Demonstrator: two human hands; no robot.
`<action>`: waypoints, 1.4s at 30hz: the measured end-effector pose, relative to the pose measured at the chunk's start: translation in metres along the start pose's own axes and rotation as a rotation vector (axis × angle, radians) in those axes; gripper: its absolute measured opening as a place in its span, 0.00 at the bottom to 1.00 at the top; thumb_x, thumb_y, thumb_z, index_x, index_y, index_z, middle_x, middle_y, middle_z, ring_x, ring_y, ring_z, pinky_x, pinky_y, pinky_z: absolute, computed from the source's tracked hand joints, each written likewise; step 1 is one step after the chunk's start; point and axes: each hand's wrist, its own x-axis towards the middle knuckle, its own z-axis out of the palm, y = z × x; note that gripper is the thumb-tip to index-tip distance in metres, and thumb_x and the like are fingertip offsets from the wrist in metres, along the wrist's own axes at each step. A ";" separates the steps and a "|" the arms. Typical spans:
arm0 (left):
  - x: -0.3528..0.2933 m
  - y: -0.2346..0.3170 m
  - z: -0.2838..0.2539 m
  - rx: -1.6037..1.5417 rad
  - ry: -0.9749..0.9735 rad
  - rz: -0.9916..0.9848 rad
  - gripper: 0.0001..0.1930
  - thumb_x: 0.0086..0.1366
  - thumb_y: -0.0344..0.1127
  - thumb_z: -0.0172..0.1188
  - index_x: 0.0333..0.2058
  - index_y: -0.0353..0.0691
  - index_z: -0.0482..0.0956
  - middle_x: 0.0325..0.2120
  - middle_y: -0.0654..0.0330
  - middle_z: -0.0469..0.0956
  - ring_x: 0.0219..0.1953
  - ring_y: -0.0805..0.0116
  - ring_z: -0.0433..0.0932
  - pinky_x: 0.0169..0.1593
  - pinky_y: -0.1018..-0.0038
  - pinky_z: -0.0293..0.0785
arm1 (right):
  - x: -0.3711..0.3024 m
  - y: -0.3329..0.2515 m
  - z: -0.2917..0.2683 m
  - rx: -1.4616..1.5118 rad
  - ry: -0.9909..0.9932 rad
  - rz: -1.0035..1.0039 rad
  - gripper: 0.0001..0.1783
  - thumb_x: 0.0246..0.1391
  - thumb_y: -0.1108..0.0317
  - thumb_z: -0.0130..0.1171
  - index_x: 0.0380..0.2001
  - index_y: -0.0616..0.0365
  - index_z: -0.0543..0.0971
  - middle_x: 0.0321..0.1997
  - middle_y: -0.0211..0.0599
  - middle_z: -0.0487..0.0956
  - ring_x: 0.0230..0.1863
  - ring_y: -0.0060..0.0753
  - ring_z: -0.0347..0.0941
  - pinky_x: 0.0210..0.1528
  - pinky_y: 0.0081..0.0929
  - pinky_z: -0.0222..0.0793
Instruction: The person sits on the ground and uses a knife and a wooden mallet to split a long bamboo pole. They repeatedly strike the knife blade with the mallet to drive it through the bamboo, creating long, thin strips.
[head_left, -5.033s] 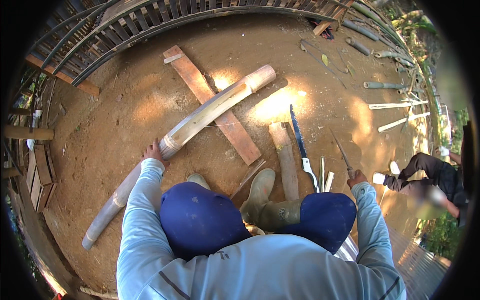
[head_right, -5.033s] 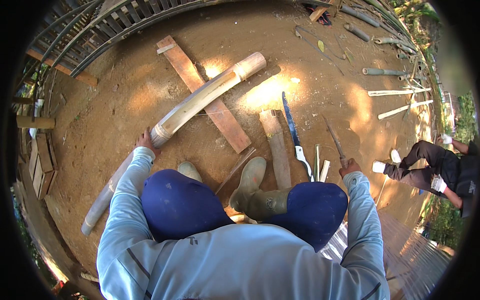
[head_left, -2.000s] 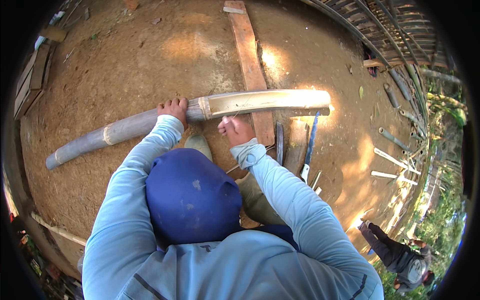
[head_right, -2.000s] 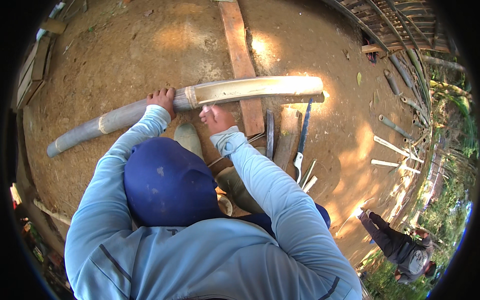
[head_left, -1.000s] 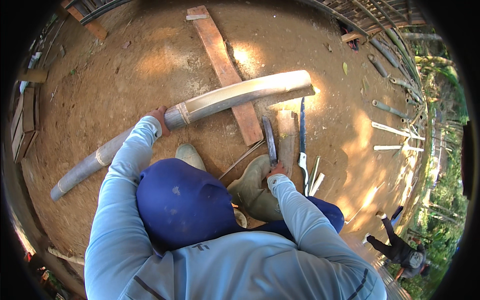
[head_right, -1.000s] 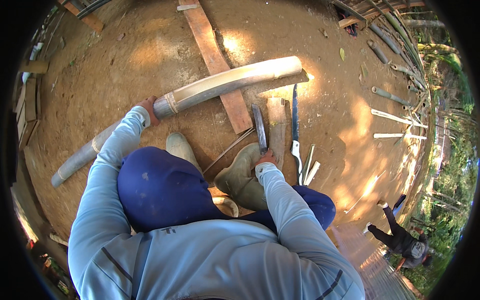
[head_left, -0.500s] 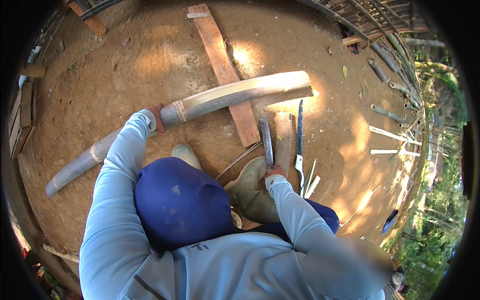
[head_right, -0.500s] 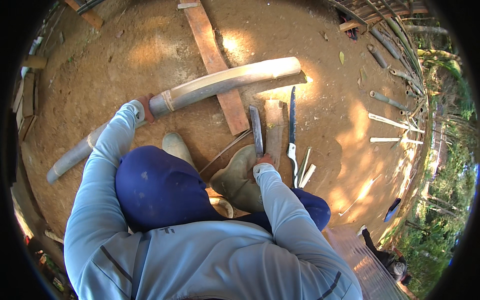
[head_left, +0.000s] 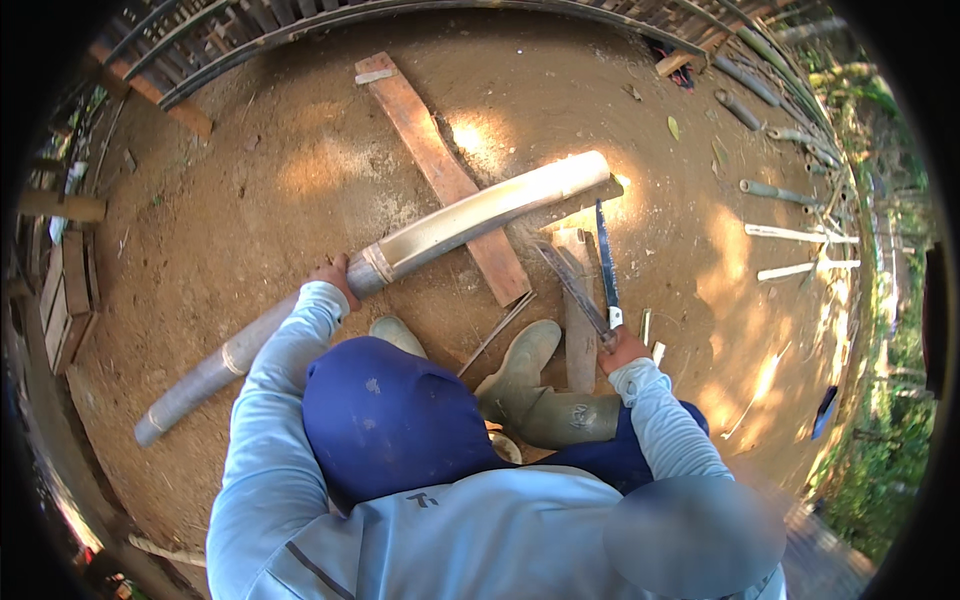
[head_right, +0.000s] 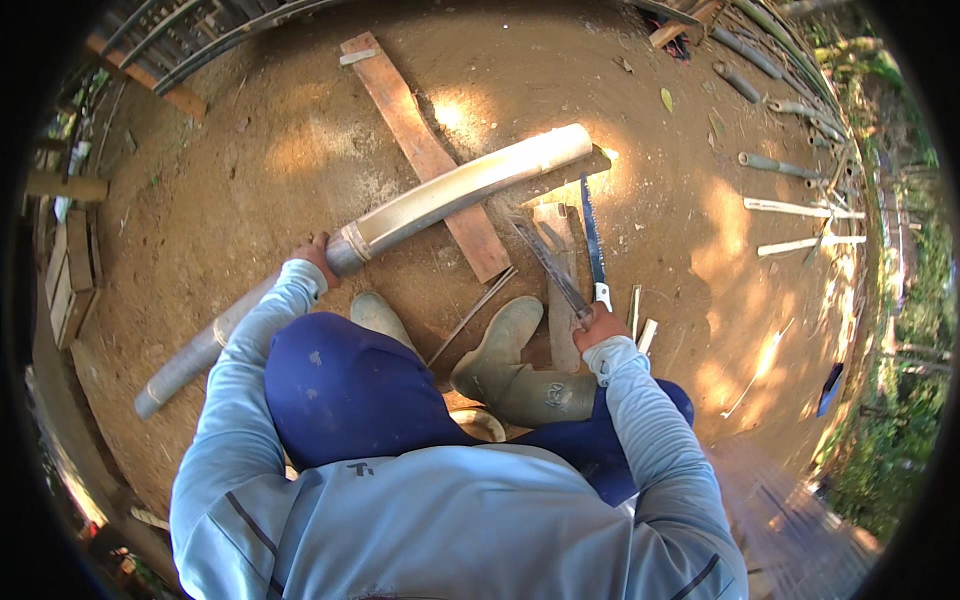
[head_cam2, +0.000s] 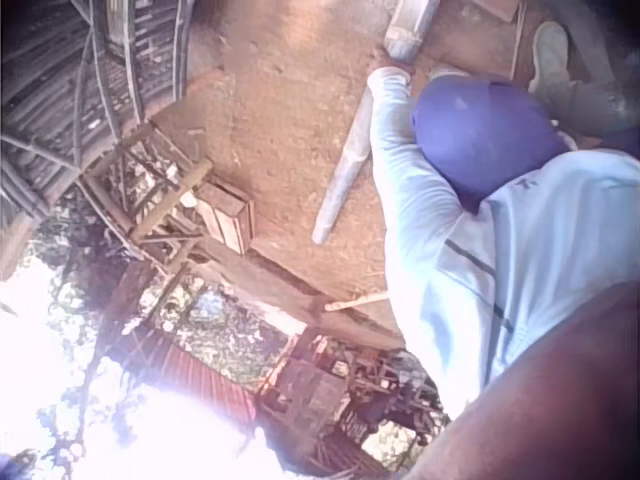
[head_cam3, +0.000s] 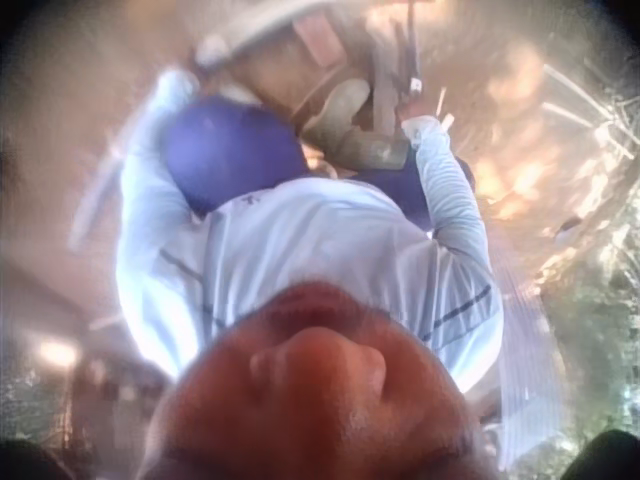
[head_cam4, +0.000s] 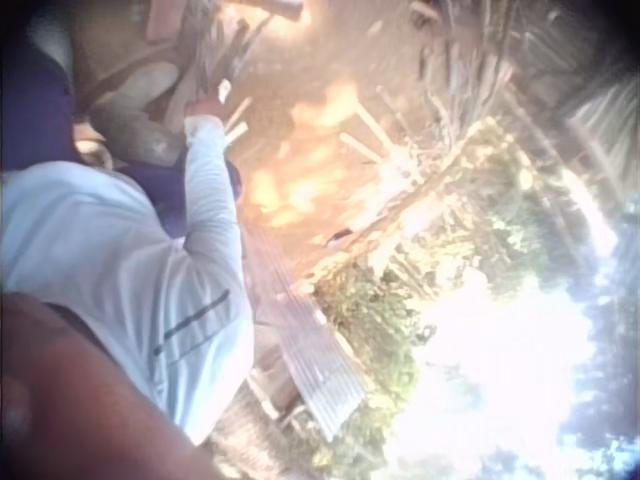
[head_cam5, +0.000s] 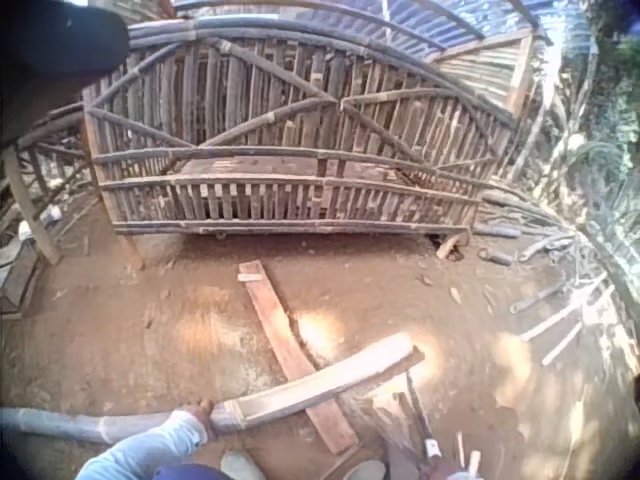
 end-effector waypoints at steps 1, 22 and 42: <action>-0.002 0.008 0.002 0.003 0.020 0.013 0.45 0.37 0.46 0.71 0.57 0.46 0.61 0.44 0.46 0.76 0.48 0.49 0.75 0.52 0.62 0.73 | -0.003 0.004 0.003 0.054 0.053 -0.017 0.28 0.44 0.58 0.58 0.49 0.59 0.69 0.42 0.57 0.77 0.46 0.57 0.73 0.49 0.43 0.69; -0.004 0.082 0.003 0.019 0.080 0.078 0.44 0.39 0.50 0.70 0.55 0.41 0.60 0.51 0.49 0.69 0.53 0.51 0.72 0.53 0.59 0.70 | 0.037 -0.148 0.030 0.178 -0.079 -0.229 0.19 0.54 0.63 0.47 0.47 0.60 0.69 0.40 0.56 0.77 0.43 0.57 0.74 0.46 0.47 0.68; -0.004 0.084 -0.006 0.033 0.023 0.058 0.44 0.41 0.50 0.69 0.56 0.41 0.59 0.52 0.48 0.69 0.53 0.51 0.72 0.54 0.59 0.70 | 0.123 -0.096 -0.043 0.076 0.085 -0.014 0.19 0.53 0.67 0.46 0.48 0.56 0.73 0.47 0.56 0.76 0.51 0.51 0.73 0.54 0.39 0.67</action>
